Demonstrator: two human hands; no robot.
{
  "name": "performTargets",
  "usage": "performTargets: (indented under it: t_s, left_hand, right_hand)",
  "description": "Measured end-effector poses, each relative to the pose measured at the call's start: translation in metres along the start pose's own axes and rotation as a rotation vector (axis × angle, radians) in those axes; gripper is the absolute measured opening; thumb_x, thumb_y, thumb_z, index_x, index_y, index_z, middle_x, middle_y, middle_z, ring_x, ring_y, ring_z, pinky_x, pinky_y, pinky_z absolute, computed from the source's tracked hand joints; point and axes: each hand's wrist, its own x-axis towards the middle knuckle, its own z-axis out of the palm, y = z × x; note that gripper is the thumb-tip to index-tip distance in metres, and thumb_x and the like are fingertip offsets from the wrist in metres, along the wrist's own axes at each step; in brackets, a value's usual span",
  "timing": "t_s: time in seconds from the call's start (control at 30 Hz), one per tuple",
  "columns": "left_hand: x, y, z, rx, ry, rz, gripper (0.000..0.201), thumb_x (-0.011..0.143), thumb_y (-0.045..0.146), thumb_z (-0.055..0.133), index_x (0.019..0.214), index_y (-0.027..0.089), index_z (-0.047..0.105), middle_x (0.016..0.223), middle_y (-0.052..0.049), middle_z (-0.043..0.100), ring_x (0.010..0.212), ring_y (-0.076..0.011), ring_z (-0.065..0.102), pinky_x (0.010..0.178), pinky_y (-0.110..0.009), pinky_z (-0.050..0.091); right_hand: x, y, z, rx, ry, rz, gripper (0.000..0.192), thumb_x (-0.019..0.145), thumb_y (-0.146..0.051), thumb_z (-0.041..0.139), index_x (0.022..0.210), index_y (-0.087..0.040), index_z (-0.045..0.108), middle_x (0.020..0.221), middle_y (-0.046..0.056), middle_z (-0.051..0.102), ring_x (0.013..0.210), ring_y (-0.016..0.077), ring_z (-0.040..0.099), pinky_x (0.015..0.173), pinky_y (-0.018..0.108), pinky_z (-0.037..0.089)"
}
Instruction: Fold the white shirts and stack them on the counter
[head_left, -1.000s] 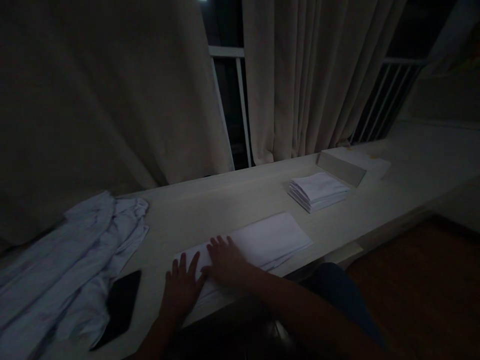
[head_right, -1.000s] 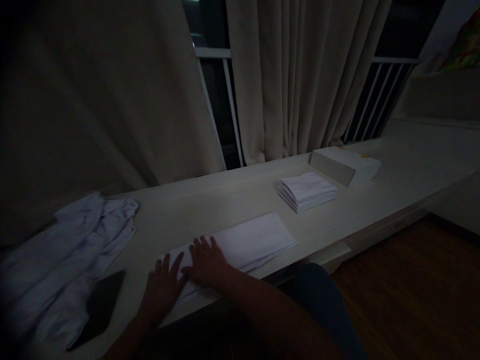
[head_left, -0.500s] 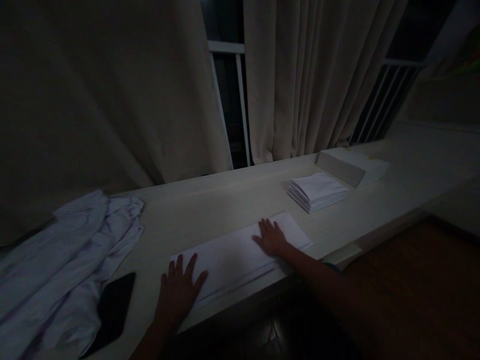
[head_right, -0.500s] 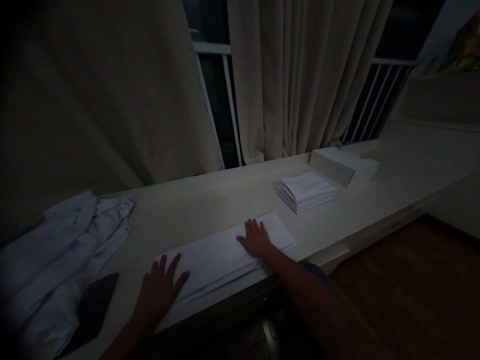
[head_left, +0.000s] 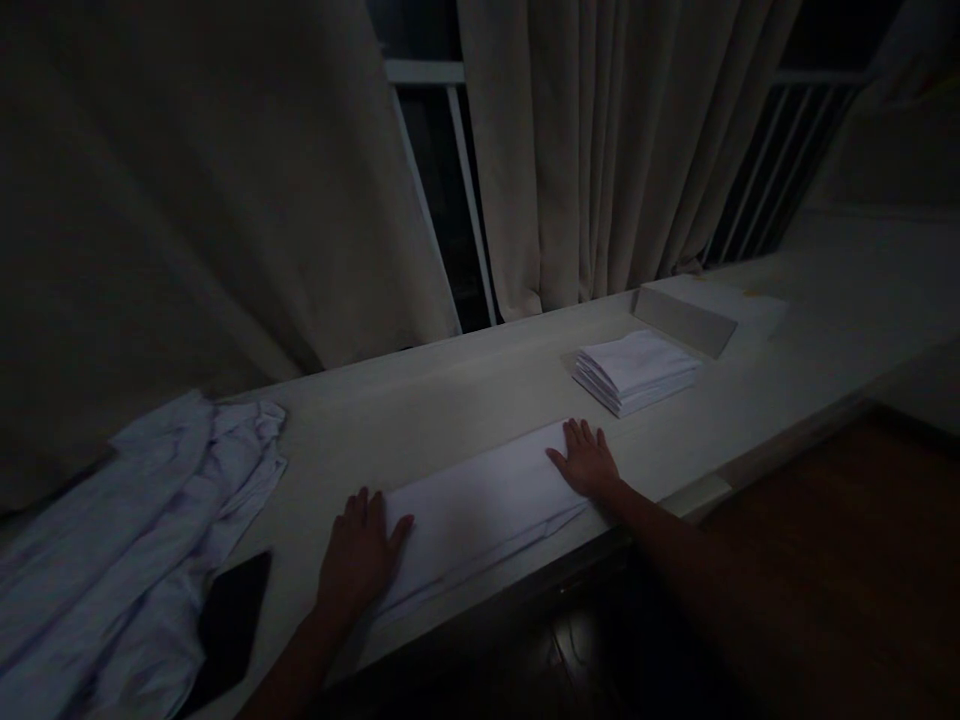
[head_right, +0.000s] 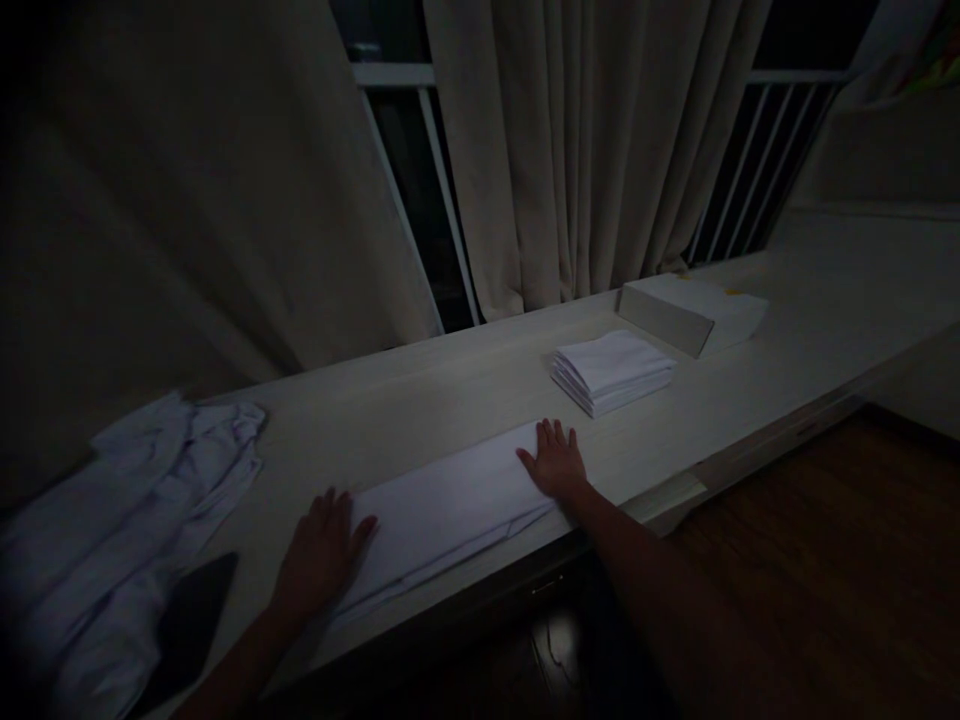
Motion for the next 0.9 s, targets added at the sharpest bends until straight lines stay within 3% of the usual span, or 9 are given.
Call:
performTargets:
  t_s: [0.1,0.23,0.3,0.4,0.5,0.6,0.73,0.9]
  left_hand:
    - [0.007,-0.004,0.015,-0.037,-0.019,-0.008,0.088,0.086,0.068,0.023,0.142,0.003,0.034,0.151,-0.023,0.034,0.140,-0.0335,0.030,0.112,-0.046,0.026]
    - [0.002,-0.018,0.037,-0.049,-0.005,-0.133,0.092,0.085,0.069,0.021,0.145,0.000,0.028,0.150,-0.025,0.034,0.140,-0.0361,0.030,0.111,-0.049,0.026]
    - [-0.002,-0.022,0.037,-0.050,0.011,-0.169,0.091,0.086,0.068,0.021,0.144,-0.001,0.029,0.150,-0.025,0.033,0.140,-0.0369,0.028,0.111,-0.050,0.025]
    - [-0.007,-0.018,0.022,-0.003,0.087,-0.148,0.083,0.088,0.062,0.022,0.143,0.001,0.032,0.153,-0.023,0.030,0.144,-0.0369,0.019,0.113,-0.055,0.018]
    - [-0.011,0.004,-0.002,0.018,0.134,-0.006,0.069,0.092,0.053,0.024,0.141,0.008,0.039,0.154,-0.017,0.031,0.147,-0.0331,0.011,0.115,-0.057,0.012]
    - [-0.019,0.043,-0.017,-0.055,0.111,0.204,0.060,0.093,0.049,0.031,0.144,0.020,0.037,0.157,-0.010,0.026,0.147,-0.0300,0.012,0.116,-0.055,0.016]
    - [-0.033,0.089,-0.013,-0.140,0.047,0.417,0.056,0.094,0.047,0.036,0.148,0.039,0.025,0.160,-0.003,0.018,0.146,-0.0311,0.018,0.112,-0.059,0.023]
    - [-0.041,0.101,-0.006,-0.159,0.036,0.471,0.054,0.095,0.039,0.035,0.146,0.046,0.020,0.160,0.001,0.018,0.145,-0.0312,0.019,0.111,-0.062,0.023]
  right_hand:
    - [0.000,0.001,-0.002,-0.001,-0.014,0.007,0.088,0.091,-0.070,0.005,0.151,-0.008,0.023,0.158,0.014,0.018,0.146,0.0323,0.006,0.116,0.052,0.000]
    - [0.000,0.003,-0.001,-0.011,-0.005,-0.002,0.088,0.091,-0.070,0.006,0.152,-0.008,0.021,0.158,0.015,0.019,0.146,0.0323,0.007,0.116,0.052,0.001]
    - [0.000,0.003,-0.001,-0.017,-0.002,0.000,0.088,0.091,-0.070,0.006,0.152,-0.008,0.021,0.158,0.014,0.018,0.146,0.0324,0.008,0.116,0.052,0.002]
    - [0.000,0.003,-0.001,-0.022,-0.006,0.002,0.088,0.091,-0.070,0.006,0.152,-0.008,0.021,0.158,0.014,0.018,0.146,0.0327,0.009,0.116,0.053,0.002]
    - [0.000,0.002,-0.001,-0.026,0.001,0.003,0.087,0.091,-0.069,0.006,0.152,-0.007,0.021,0.157,0.014,0.019,0.146,0.0325,0.008,0.116,0.053,0.002]
    - [0.000,0.001,-0.002,-0.031,0.003,0.003,0.087,0.091,-0.069,0.007,0.151,-0.008,0.022,0.157,0.014,0.019,0.146,0.0324,0.008,0.116,0.053,0.002]
    - [0.000,0.002,-0.003,-0.040,0.008,0.001,0.086,0.092,-0.068,0.009,0.151,-0.008,0.023,0.157,0.014,0.020,0.146,0.0323,0.009,0.116,0.054,0.003]
    - [-0.005,-0.009,-0.020,-0.075,0.065,-0.043,0.074,0.097,-0.059,0.014,0.149,-0.009,0.029,0.157,0.014,0.020,0.146,0.0311,0.006,0.116,0.055,-0.001]
